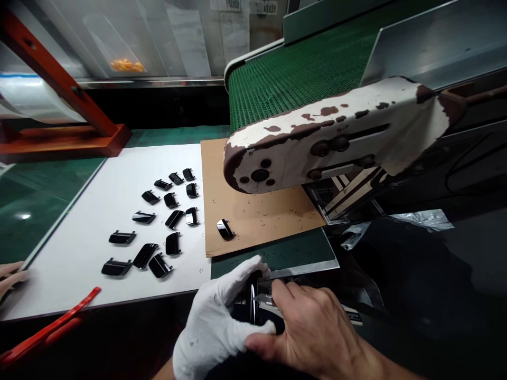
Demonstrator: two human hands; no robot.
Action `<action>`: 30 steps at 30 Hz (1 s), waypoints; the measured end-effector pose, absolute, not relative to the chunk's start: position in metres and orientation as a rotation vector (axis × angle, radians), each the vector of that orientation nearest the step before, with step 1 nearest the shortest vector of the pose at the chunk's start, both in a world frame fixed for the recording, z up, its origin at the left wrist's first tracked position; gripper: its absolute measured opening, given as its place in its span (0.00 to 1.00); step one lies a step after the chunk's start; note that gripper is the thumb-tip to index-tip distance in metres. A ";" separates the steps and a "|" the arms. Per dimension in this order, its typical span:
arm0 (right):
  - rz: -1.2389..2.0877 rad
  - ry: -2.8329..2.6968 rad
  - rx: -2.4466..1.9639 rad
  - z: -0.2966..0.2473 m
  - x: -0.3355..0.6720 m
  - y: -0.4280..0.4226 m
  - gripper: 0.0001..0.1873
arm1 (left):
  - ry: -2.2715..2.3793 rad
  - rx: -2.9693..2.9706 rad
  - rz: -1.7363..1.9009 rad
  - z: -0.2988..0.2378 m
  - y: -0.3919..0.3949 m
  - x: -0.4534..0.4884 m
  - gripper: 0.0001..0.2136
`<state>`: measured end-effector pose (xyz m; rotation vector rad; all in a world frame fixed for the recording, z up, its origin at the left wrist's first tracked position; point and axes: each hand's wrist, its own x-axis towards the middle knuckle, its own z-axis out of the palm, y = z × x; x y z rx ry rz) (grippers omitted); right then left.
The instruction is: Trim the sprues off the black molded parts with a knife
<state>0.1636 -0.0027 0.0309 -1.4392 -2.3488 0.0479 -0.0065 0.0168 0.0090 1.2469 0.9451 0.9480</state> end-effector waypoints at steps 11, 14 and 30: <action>0.103 -2.088 -1.263 0.037 0.154 -0.003 0.31 | 0.854 1.096 0.987 0.001 0.017 -0.003 0.40; 0.243 -1.910 -1.341 0.037 0.154 -0.007 0.30 | 0.825 1.118 1.052 -0.001 0.017 -0.004 0.41; 0.976 -1.306 -1.597 -0.005 0.180 -0.022 0.28 | 0.885 1.176 1.054 0.005 0.017 -0.011 0.37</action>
